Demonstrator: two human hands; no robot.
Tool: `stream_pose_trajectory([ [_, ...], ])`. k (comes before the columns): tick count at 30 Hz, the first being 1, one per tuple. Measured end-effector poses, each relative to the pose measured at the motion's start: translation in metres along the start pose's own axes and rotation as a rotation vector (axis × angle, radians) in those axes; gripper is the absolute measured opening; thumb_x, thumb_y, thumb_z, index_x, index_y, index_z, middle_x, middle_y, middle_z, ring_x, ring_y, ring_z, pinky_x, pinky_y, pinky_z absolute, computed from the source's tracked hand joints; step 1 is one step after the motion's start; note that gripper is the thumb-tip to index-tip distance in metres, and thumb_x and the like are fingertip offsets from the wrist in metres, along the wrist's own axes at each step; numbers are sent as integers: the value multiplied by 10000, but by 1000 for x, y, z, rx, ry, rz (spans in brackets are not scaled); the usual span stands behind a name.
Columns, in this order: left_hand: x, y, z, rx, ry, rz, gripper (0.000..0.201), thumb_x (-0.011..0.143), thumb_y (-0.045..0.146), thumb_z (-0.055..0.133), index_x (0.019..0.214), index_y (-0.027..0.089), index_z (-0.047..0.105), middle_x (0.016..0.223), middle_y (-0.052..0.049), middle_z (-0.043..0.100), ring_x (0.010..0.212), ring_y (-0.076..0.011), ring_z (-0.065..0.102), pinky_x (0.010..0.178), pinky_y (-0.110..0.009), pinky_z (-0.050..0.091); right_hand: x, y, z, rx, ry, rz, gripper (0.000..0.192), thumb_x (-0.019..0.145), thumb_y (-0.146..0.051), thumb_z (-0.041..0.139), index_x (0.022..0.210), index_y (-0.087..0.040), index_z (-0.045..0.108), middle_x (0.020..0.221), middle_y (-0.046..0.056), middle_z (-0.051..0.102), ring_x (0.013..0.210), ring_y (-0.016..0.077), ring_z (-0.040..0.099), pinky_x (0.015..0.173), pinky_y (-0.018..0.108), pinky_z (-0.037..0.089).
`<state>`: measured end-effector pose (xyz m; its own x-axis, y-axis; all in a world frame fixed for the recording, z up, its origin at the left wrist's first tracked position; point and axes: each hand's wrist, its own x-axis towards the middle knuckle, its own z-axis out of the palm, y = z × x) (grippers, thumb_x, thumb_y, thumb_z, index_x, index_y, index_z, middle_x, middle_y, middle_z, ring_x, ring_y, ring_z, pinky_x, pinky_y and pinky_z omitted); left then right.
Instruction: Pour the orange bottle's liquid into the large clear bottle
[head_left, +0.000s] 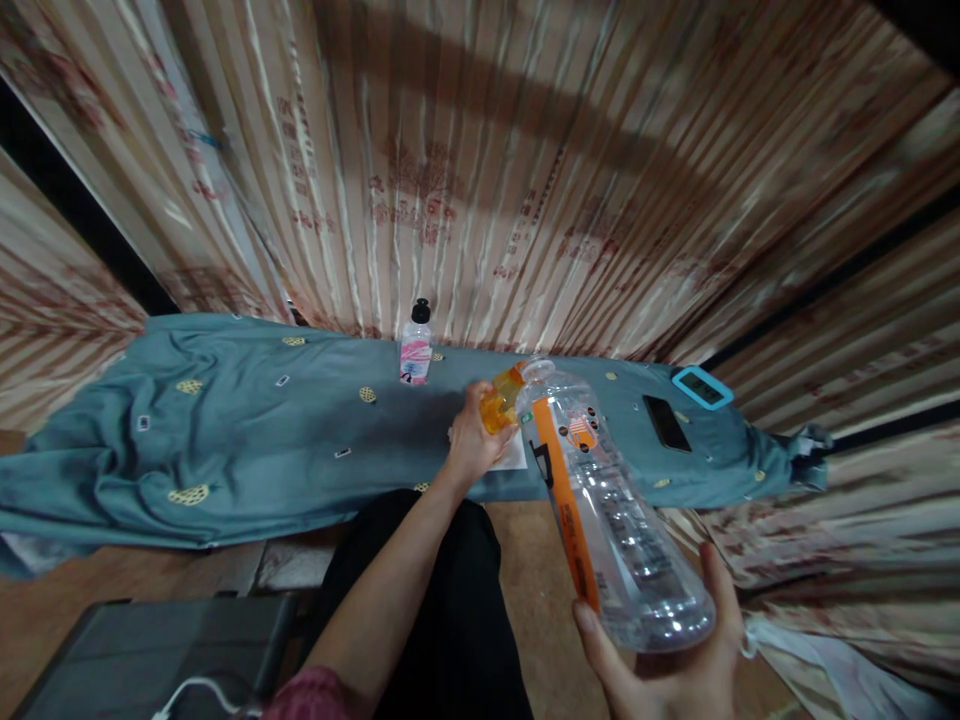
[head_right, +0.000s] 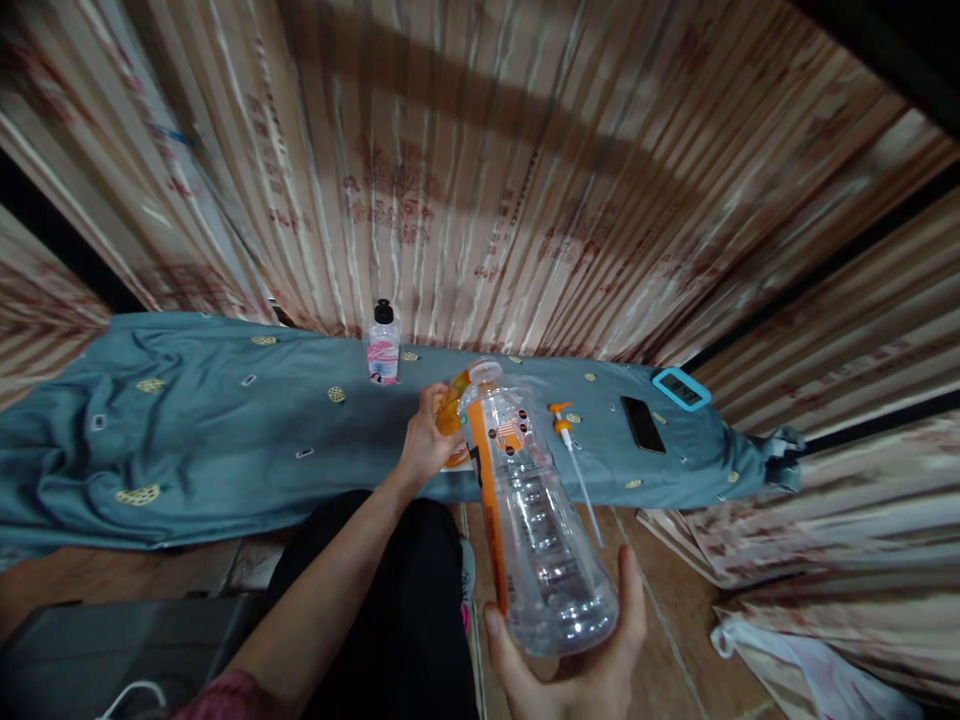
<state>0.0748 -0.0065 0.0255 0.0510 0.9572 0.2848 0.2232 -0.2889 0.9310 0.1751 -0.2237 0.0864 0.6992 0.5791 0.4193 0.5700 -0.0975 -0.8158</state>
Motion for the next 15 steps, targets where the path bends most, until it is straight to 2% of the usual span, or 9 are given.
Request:
stream_pose_trajectory([
  [2,0,-2,1,0,2,-5,610,724,199,789,1214,241,429,1160,-80,696,1046,-260,711,956,-420,545,0,-1,0,1,-2,11,1225,577,-650,849,1563,-187,290,1556,230,398,1405,467,433,1048,747,407],
  [9,-1,-1,1,-22,5,-4,628,714,203,802,1214,252,426,1177,-73,697,1057,-258,714,963,-415,547,1,-6,2,16,22,-34,1177,610,-645,828,1550,-154,317,1576,224,372,1447,443,378,1140,740,291],
  [15,-1,-1,2,-34,27,-45,660,702,205,820,1227,255,423,1209,-80,694,1109,-267,702,991,-436,542,0,-1,1,-13,15,-74,1171,629,-659,817,1557,-163,302,1591,210,355,1456,436,367,1142,729,299],
])
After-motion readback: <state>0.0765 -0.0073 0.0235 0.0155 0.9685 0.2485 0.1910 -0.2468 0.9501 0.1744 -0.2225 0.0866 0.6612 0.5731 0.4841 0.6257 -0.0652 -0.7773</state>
